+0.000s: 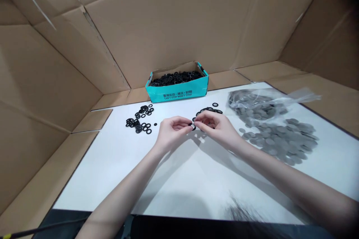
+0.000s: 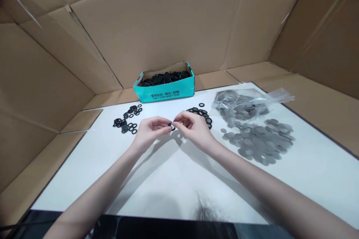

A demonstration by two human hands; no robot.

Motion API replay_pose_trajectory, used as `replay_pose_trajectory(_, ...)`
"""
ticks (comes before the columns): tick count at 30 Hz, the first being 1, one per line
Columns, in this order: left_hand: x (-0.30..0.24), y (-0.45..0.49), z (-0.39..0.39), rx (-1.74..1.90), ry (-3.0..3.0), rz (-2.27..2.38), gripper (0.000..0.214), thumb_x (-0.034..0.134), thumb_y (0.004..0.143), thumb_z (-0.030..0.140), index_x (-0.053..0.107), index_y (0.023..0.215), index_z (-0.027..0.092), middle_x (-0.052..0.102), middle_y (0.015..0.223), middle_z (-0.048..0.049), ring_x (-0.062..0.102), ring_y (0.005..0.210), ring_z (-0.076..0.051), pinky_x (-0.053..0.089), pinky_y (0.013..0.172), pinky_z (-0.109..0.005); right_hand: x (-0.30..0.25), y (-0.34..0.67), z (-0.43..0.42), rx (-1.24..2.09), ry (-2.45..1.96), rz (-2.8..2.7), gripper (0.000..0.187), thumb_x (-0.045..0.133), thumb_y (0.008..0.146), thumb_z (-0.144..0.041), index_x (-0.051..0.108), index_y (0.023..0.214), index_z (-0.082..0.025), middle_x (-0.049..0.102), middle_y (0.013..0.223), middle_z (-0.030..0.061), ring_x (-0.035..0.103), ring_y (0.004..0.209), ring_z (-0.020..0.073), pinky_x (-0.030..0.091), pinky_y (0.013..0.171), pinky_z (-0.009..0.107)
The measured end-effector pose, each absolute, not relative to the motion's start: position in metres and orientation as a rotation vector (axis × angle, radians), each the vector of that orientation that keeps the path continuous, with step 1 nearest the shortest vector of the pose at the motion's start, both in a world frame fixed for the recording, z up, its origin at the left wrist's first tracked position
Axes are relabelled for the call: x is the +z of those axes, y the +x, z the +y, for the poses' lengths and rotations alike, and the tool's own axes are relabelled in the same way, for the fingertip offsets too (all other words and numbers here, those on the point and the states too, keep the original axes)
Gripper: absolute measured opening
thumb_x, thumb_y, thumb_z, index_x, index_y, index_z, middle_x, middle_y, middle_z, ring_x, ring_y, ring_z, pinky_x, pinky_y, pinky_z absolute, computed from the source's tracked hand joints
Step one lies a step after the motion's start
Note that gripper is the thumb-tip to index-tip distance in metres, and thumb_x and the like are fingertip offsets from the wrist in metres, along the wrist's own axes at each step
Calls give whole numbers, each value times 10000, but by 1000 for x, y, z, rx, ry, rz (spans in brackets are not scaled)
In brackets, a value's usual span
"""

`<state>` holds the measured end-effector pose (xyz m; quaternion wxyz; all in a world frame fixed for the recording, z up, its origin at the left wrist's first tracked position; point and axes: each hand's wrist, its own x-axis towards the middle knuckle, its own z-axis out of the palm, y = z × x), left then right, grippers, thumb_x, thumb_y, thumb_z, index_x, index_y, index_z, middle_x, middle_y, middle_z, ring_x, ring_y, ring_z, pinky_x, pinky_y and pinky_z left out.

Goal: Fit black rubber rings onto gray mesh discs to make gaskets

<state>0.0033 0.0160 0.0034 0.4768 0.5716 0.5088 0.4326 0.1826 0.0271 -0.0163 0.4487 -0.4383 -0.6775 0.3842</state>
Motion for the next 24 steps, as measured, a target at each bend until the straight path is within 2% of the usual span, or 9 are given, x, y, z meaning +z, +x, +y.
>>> replay_pose_trajectory(9, -9, 7, 6, 1072, 1264, 1165, 273, 814, 620, 175, 738, 878, 127, 731, 753, -41, 678, 701, -128, 540, 667, -214, -31, 184, 18, 891, -1081, -1650, 190, 644, 826, -354, 704, 836, -174, 695, 776, 53, 571, 643, 153, 396, 546, 280)
replay_pose_trajectory(13, -15, 6, 4, 1090, 1301, 1117, 294, 809, 670, 207, 710, 939, 141, 720, 784, -36, 680, 731, -123, 530, 672, -200, -34, 185, 17, 851, -1049, -1710, 176, 636, 844, -335, 720, 858, -181, 689, 809, 58, 567, 651, 150, 396, 535, 271)
replay_pose_trajectory(17, -16, 6, 0, 1075, 1334, 1111, 304, 787, 729, 235, 683, 1004, 155, 708, 800, -29, 673, 741, -120, 526, 686, -199, -36, 186, 16, 751, -1027, -1810, 175, 606, 881, -292, 683, 767, -183, 635, 738, 37, 526, 623, 135, 372, 532, 262)
replay_pose_trajectory(22, -18, 4, -4, 1096, 1580, 1092, 182, 653, 877, 272, 688, 1031, 183, 711, 1038, -59, 674, 886, -137, 531, 783, -229, -40, 186, 14, 671, -977, -1928, 181, 599, 896, -247, 627, 729, -183, 583, 701, 17, 510, 619, 128, 371, 554, 258)
replay_pose_trajectory(24, -20, 3, -3, 1068, 1663, 1065, 171, 630, 895, 250, 687, 1046, 192, 706, 1057, -55, 666, 920, -143, 527, 810, -237, -41, 186, 13, 675, -955, -1965, 177, 588, 900, -223, 619, 731, -182, 593, 717, 21, 529, 638, 132, 383, 575, 259)
